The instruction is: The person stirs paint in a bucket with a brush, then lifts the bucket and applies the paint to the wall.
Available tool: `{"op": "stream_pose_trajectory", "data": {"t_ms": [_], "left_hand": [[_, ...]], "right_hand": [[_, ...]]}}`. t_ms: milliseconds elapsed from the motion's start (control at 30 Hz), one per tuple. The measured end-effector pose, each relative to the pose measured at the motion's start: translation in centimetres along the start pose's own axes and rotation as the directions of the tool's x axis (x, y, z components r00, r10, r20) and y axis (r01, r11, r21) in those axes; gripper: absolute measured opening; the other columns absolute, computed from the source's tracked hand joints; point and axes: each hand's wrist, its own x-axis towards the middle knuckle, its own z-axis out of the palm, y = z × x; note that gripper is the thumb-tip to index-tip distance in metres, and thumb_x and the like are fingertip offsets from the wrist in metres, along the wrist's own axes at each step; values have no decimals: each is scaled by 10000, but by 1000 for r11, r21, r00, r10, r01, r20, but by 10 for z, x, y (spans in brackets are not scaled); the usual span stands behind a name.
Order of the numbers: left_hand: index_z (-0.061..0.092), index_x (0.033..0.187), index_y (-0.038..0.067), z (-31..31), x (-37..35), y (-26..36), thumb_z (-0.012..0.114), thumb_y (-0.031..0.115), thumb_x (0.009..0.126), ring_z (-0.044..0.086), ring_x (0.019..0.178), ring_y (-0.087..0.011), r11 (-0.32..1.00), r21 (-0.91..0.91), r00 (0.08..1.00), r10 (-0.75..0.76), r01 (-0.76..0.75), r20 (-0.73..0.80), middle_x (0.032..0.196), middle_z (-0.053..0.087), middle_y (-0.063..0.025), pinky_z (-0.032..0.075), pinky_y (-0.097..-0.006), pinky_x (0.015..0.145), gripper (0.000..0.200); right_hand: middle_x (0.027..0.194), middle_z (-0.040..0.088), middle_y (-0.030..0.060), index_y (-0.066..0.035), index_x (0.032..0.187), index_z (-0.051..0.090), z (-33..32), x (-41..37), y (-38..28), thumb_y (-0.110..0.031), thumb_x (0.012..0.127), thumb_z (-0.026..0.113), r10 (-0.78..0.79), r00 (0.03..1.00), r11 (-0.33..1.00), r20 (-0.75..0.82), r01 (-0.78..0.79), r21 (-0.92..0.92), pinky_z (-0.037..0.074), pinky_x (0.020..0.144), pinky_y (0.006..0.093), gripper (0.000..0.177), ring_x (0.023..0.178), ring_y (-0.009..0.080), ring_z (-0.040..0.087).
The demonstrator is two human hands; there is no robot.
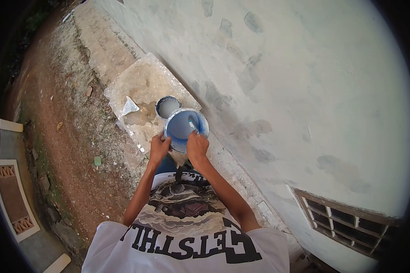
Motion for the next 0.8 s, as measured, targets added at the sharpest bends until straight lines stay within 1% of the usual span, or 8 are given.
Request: {"op": "stream_pose_trajectory", "data": {"t_ms": [100,167,267,400,467,600,667,800], "left_hand": [[495,1226,-82,6,-5,-8,556,63,825,522,485,-84,998,48,1000,31,-31,-1,645,581,-40,452,-245,433,430],[507,1219,-72,7,-6,-16,569,85,817,521,466,-91,998,49,999,49,-47,-22,596,582,-62,431,-268,431,437],[523,1197,-76,2,-14,-17,567,92,819,516,468,-87,997,58,998,51,-50,-22,594,580,-57,420,-264,428,416],[518,1195,-82,-9,-17,-21,546,76,833,539,507,-93,1000,4,1000,-16,16,7,661,584,-44,458,-245,435,396],[512,1204,-75,-13,-18,-24,542,71,833,554,517,-107,998,-63,1000,-27,27,-5,677,587,-54,477,-252,443,399],[494,1219,-69,-16,-21,-23,532,56,834,585,534,-145,979,-194,997,-68,61,-31,716,593,-80,525,-272,467,406],[489,1237,-57,-15,-24,-21,543,67,829,587,519,-138,979,-191,996,-77,66,-49,695,607,-89,520,-270,465,430],[472,1269,-42,-10,-25,-26,555,81,821,589,499,-129,984,-163,996,-82,75,-35,655,619,-93,504,-268,455,472]], "right_hand": [[687,615,236,23,844,636,4,-9,0,-105,781,550,-32,997,998,75,28,49,492,590,458,166,662,366,629],[712,626,224,15,793,644,-4,-16,-5,-128,776,573,-70,971,989,229,37,144,489,655,466,161,718,367,629],[772,642,217,21,847,655,-6,-21,-10,-152,793,586,-131,946,972,296,65,224,480,722,456,194,783,377,625],[839,644,227,12,937,659,1,-22,-7,-184,817,588,-171,957,913,236,64,404,479,741,443,240,807,389,621],[882,640,234,1,1000,653,-11,-22,-10,-196,830,584,-89,974,879,207,-21,477,476,758,434,269,836,391,617],[872,644,225,-3,1019,643,-48,-27,-15,-177,838,565,-22,986,889,167,-57,454,475,743,443,263,827,380,620],[834,645,219,10,1028,626,-59,-27,-18,-158,844,544,9,988,963,154,-50,266,481,710,444,262,793,373,626],[794,635,220,24,1016,610,-36,-25,-17,-142,842,528,2,993,991,115,-17,130,487,661,447,254,747,367,630]]}}
